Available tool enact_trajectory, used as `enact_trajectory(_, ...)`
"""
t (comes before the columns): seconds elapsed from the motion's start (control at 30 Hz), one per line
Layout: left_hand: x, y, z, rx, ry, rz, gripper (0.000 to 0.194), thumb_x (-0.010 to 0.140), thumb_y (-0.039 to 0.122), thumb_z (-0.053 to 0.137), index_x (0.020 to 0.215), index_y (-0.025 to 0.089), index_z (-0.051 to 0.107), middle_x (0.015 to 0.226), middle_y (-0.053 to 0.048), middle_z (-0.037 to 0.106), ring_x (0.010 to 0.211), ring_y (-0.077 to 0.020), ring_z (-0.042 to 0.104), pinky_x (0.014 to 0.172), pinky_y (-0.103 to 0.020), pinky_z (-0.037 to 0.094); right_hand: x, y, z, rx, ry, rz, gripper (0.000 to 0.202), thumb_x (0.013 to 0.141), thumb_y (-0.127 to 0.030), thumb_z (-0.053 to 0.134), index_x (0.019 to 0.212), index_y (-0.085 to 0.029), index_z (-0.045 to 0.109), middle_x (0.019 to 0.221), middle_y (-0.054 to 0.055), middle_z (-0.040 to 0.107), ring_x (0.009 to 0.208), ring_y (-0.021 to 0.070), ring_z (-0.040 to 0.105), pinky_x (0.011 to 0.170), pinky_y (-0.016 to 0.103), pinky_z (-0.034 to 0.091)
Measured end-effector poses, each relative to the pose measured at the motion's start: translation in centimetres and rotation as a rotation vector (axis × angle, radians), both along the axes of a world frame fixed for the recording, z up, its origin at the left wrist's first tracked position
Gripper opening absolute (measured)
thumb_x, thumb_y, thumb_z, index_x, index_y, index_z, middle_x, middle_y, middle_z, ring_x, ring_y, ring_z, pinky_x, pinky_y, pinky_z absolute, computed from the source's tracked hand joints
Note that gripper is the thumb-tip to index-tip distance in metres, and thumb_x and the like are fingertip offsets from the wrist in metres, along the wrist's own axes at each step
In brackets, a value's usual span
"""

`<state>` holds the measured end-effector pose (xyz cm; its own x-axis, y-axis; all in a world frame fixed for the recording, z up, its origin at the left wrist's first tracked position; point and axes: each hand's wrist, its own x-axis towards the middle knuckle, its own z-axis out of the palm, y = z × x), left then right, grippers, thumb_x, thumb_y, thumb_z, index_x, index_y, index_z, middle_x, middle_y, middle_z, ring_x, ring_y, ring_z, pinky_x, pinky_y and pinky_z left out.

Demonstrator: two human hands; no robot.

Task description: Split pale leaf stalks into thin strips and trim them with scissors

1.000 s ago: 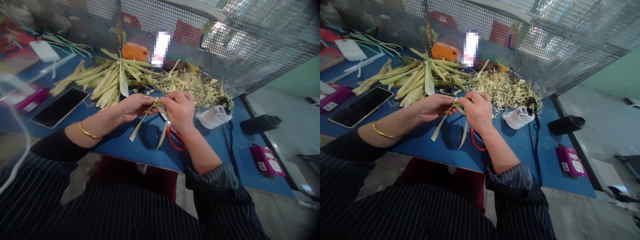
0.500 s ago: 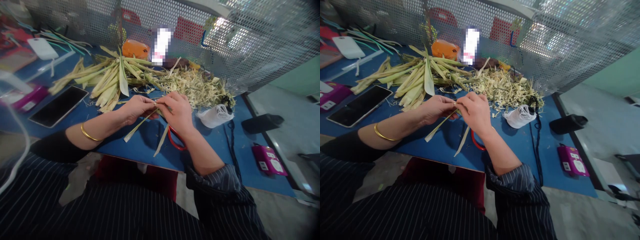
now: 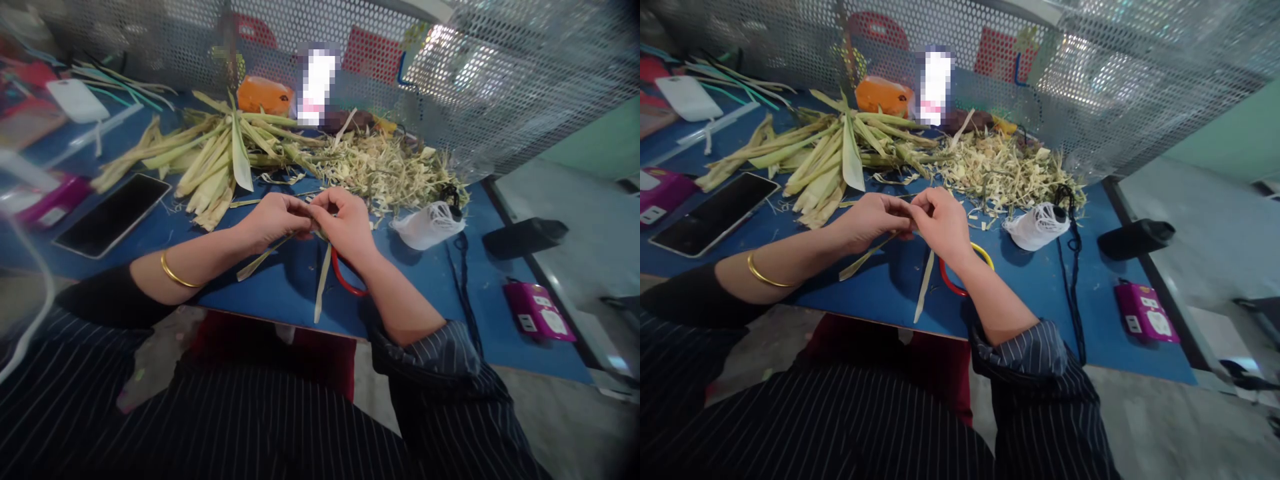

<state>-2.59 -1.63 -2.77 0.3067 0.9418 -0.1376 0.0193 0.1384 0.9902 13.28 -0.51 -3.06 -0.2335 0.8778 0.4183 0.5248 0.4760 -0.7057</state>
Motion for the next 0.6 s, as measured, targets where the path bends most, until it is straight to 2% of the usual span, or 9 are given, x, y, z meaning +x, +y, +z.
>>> enact_trajectory(0.13,0.47,-0.43,-0.34,0.017,0.034,-0.069,0.011,0.064,0.014,0.070,0.075,0.010,0.071,0.066,-0.002,0.069,0.057,-0.0122,0.063,0.061,-0.026,0.055,0.06,0.07,0.42,-0.053,0.125,-0.013,0.010,0.076,-0.020,0.063,0.068,-0.018,0.060,0.066,-0.003,0.053,0.062,0.0101,0.046,0.060,0.026,0.037)
enact_trajectory(0.3,0.15,-0.57,-0.26,0.064,0.083,-0.217,0.005,0.068,0.015,0.068,0.071,0.012,0.071,0.063,-0.001,0.067,0.056,-0.0108,0.062,0.062,-0.023,0.053,0.21,0.33,0.84,-0.252,0.370,0.048,0.015,0.086,-0.027,0.056,0.073,-0.020,0.051,0.063,-0.005,0.054,0.047,0.0066,0.043,0.047,0.023,0.033)
enact_trajectory(0.43,0.04,-0.62,-0.15,0.090,0.134,-0.304,0.007,0.070,0.014,0.065,0.069,0.012,0.071,0.061,-0.002,0.066,0.057,-0.0111,0.062,0.062,-0.023,0.052,-0.02,0.31,0.70,-0.360,0.493,0.058,0.017,0.089,-0.031,0.053,0.076,-0.022,0.047,0.066,-0.004,0.059,0.043,0.0069,0.049,0.042,0.022,0.034)
enact_trajectory(0.6,0.29,-0.95,-0.01,0.104,0.206,-0.402,0.009,0.072,0.018,0.066,0.067,0.014,0.072,0.061,-0.002,0.066,0.058,-0.0123,0.063,0.062,-0.023,0.050,0.20,0.84,0.46,-0.340,0.573,0.021,0.022,0.091,-0.041,0.050,0.078,-0.023,0.045,0.077,-0.002,0.062,0.054,0.0091,0.062,0.048,0.023,0.044)
